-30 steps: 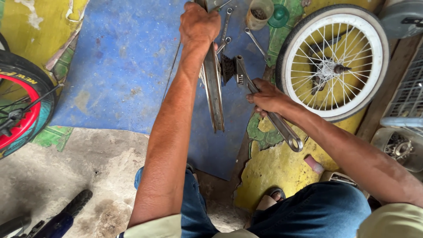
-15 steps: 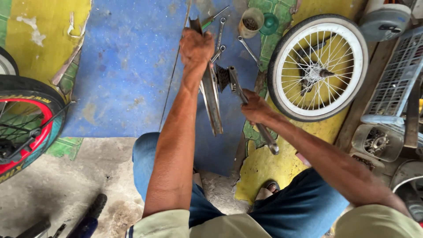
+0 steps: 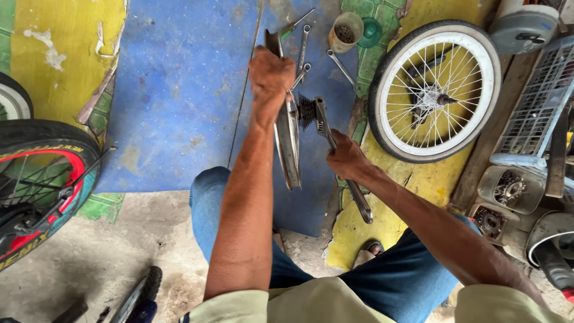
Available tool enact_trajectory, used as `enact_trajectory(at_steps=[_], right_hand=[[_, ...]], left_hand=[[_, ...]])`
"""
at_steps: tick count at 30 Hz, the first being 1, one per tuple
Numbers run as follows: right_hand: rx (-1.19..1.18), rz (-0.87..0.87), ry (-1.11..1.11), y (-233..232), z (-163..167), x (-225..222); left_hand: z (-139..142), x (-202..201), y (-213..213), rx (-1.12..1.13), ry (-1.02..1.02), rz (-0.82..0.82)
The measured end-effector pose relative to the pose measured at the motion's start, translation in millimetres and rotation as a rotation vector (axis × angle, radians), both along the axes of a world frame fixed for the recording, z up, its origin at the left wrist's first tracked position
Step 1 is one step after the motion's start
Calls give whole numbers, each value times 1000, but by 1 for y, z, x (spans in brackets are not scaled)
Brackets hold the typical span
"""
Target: The person retrieves a wrench from a tool drawer, then uses it to adjust the freewheel on a bicycle wheel. They handle the wheel and a bicycle frame, tightening components on the wheel hub while working in a cluttered workshop.
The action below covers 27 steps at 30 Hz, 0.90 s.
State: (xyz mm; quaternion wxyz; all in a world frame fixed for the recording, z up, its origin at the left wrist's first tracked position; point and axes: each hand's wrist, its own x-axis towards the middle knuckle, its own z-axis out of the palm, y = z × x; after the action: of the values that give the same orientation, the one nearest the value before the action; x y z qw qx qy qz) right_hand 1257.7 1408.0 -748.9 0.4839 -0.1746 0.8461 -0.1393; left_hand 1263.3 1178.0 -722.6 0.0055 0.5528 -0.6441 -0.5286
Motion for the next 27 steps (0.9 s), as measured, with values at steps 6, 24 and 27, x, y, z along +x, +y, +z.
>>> enact_trajectory(at_steps=[6, 24, 27], right_hand=[[-27, -29, 11, 12, -3, 4], [-73, -100, -12, 22, -19, 16], [-94, -102, 2, 20, -17, 18]], left_hand=[[5, -6, 17, -31, -73, -53], [1, 0, 22, -62, -19, -108], [7, 2, 22, -22, -5, -98]])
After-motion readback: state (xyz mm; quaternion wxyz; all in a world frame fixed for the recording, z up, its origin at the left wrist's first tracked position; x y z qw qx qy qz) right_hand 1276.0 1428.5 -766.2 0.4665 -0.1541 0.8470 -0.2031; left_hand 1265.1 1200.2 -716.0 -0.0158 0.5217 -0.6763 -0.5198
